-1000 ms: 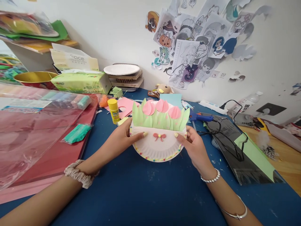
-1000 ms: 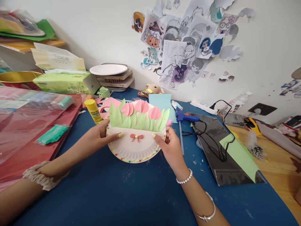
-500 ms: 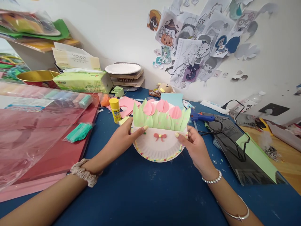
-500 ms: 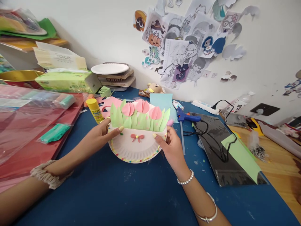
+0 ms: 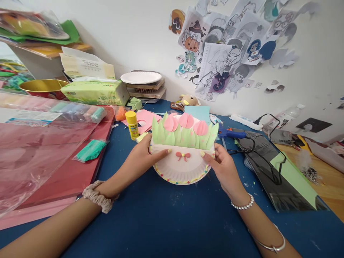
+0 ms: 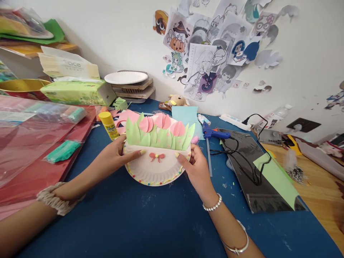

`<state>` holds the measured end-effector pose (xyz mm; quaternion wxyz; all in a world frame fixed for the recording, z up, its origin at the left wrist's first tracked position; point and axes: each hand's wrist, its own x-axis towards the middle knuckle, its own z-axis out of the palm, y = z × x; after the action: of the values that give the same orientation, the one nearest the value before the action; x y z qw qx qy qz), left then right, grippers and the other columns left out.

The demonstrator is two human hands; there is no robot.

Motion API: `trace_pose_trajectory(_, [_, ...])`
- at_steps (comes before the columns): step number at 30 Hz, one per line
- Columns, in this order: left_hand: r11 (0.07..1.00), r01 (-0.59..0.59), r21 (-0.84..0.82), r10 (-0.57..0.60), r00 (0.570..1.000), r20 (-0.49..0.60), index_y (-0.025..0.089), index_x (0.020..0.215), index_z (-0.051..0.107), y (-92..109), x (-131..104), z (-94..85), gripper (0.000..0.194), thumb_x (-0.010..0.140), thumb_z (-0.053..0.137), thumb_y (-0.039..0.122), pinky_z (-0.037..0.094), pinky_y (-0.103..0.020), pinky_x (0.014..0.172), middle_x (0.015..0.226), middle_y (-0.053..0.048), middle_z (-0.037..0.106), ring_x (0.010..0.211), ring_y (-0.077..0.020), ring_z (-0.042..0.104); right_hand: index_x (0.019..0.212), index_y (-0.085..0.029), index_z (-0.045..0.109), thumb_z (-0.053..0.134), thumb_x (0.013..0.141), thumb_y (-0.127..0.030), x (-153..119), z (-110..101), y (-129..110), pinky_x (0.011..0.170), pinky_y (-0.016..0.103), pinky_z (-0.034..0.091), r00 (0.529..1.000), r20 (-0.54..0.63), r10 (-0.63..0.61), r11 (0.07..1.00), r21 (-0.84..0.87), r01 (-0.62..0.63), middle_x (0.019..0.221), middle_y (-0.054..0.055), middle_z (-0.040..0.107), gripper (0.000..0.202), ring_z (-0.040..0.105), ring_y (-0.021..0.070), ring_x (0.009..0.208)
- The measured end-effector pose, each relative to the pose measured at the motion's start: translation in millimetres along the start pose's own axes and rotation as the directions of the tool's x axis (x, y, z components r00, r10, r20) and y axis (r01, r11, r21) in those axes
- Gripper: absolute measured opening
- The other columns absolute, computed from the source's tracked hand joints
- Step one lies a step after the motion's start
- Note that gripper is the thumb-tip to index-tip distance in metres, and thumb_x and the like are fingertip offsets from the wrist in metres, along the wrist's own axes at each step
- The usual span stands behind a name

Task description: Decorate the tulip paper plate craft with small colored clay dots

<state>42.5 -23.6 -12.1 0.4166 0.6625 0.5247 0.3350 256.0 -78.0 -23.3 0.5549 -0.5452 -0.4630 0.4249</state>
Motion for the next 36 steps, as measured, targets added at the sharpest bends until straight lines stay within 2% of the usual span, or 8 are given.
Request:
trace_pose_trajectory(5, [0.999, -0.045, 0.007, 0.045, 0.999, 0.014, 0.018, 0.112, 0.049, -1.9, 0.4, -0.9, 0.053, 0.068, 0.059, 0.047, 0.047, -0.040, 0.077, 0.109, -0.009, 0.061, 0.098, -0.0301, 0.057, 0.094, -0.021, 0.053, 0.068, 0.067, -0.036, 0.2, 0.0, 0.8, 0.067, 0.028, 0.051, 1.000, -0.005, 0.001, 1.000, 0.009, -0.001, 0.094, 0.005, 0.069, 0.035, 0.064, 0.0195, 0.082])
trace_pose_trajectory(15, [0.989, -0.119, -0.085, 0.126, 0.989, 0.078, 0.019, 0.118, 0.046, -9.9, 2.9, -2.3, 0.052, 0.073, 0.058, 0.043, 0.048, -0.041, 0.079, 0.117, -0.009, 0.058, 0.102, -0.0297, 0.056, 0.096, -0.021, 0.052, 0.068, 0.068, -0.038, 1.0, -2.9, 2.5, 0.066, 0.029, 0.051, 1.000, 0.010, -0.003, 1.000, -0.014, 0.003, 0.095, 0.006, 0.068, 0.036, 0.064, 0.0203, 0.082])
trace_pose_trajectory(23, [0.997, -0.030, -0.075, 0.030, 1.000, -0.003, 0.019, 0.114, 0.048, -2.6, -0.6, 1.0, 0.059, 0.065, 0.064, 0.047, 0.048, -0.041, 0.079, 0.113, -0.008, 0.060, 0.101, -0.0302, 0.056, 0.096, -0.022, 0.052, 0.068, 0.068, -0.036, -0.9, -1.1, 0.1, 0.067, 0.028, 0.051, 1.000, 0.013, -0.002, 1.000, 0.002, 0.002, 0.094, 0.005, 0.068, 0.035, 0.064, 0.0196, 0.084])
trace_pose_trajectory(36, [0.993, -0.096, -0.075, 0.101, 0.993, 0.061, 0.019, 0.117, 0.047, -7.2, 1.1, -3.0, 0.050, 0.073, 0.058, 0.039, 0.048, -0.042, 0.080, 0.117, -0.010, 0.058, 0.102, -0.0298, 0.056, 0.097, -0.021, 0.052, 0.067, 0.068, -0.039, -1.2, -2.5, -1.0, 0.066, 0.028, 0.051, 1.000, 0.006, -0.005, 1.000, -0.022, 0.005, 0.094, 0.005, 0.068, 0.037, 0.064, 0.0203, 0.083])
